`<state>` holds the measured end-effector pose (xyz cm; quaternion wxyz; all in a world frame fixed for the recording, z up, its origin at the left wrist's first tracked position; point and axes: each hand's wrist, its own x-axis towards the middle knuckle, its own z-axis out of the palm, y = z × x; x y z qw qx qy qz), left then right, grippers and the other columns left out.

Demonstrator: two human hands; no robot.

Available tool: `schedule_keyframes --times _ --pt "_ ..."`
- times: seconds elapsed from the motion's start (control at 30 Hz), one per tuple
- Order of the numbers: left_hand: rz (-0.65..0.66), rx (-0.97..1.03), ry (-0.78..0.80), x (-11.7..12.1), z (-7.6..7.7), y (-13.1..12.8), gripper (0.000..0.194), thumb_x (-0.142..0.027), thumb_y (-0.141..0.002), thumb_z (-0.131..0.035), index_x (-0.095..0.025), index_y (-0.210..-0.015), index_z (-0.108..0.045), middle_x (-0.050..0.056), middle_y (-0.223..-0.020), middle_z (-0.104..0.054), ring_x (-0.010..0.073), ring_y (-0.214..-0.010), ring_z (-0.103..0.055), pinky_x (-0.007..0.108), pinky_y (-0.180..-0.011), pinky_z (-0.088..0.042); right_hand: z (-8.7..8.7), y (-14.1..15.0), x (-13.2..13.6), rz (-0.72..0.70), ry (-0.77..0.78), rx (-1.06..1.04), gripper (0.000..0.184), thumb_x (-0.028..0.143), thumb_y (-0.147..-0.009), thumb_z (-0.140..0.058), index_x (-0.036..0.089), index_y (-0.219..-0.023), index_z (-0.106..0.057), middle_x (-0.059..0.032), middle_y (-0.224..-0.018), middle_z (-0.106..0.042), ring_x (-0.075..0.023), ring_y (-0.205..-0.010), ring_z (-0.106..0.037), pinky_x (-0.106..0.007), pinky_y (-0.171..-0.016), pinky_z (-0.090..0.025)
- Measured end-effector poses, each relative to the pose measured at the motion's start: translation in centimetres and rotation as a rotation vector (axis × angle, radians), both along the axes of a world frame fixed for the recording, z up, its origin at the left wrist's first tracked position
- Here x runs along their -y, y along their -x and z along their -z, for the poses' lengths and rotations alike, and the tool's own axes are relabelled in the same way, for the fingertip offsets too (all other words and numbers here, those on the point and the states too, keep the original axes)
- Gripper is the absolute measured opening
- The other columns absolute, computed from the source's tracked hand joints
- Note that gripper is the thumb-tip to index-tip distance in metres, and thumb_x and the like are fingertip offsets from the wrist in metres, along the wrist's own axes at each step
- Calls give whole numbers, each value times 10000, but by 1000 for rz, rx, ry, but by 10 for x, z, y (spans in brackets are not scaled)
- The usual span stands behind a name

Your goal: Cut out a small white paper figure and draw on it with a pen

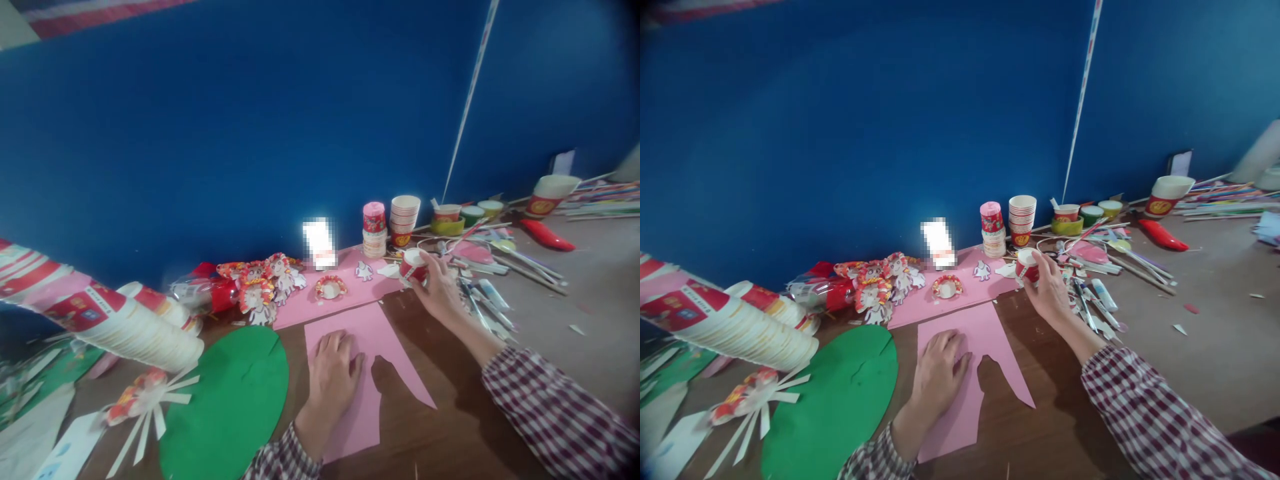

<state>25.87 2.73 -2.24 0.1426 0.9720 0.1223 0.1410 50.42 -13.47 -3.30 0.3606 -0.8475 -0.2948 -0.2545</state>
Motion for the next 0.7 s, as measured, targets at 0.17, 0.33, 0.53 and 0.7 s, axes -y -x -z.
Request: schedule_keyframes --times 0.17,0.33,0.53,0.7 --pt "2 -10 -11 0 0 0 305 -308 -890 -493 -196 -1158 -587 82 -1182 -597 249 -1109 -530 442 -961 -430 6 -4 0 -21 -40 -37 573 278 -814 -517 147 -1359 -394 -184 -1295 -464 -312 -1168 -492 -478 -955 -441" --pt "-22 -31 -33 -1 2 0 319 -329 -889 -492 -221 -1175 -583 70 -1201 -590 255 -1107 -534 447 -942 -441 7 -6 -2 3 -56 -106 688 324 -794 -564 152 -1413 -318 -183 -1334 -462 -322 -1186 -492 -480 -948 -444" --pt "-3 -6 -34 -1 5 1 314 -333 -897 -483 -203 -1165 -584 88 -1196 -589 251 -1104 -529 435 -942 -436 3 -14 -4 61 -119 -104 746 364 -784 -571 118 -1425 -278 -194 -1390 -431 -325 -1268 -429 -495 -1019 -382" --pt "0 17 -37 -1 7 1 315 -337 -897 -479 -196 -1158 -584 98 -1188 -585 264 -1098 -532 451 -936 -439 2 -25 8 183 -96 -115 757 387 -782 -586 102 -1415 -286 -223 -1374 -436 -367 -1247 -439 -538 -969 -411"
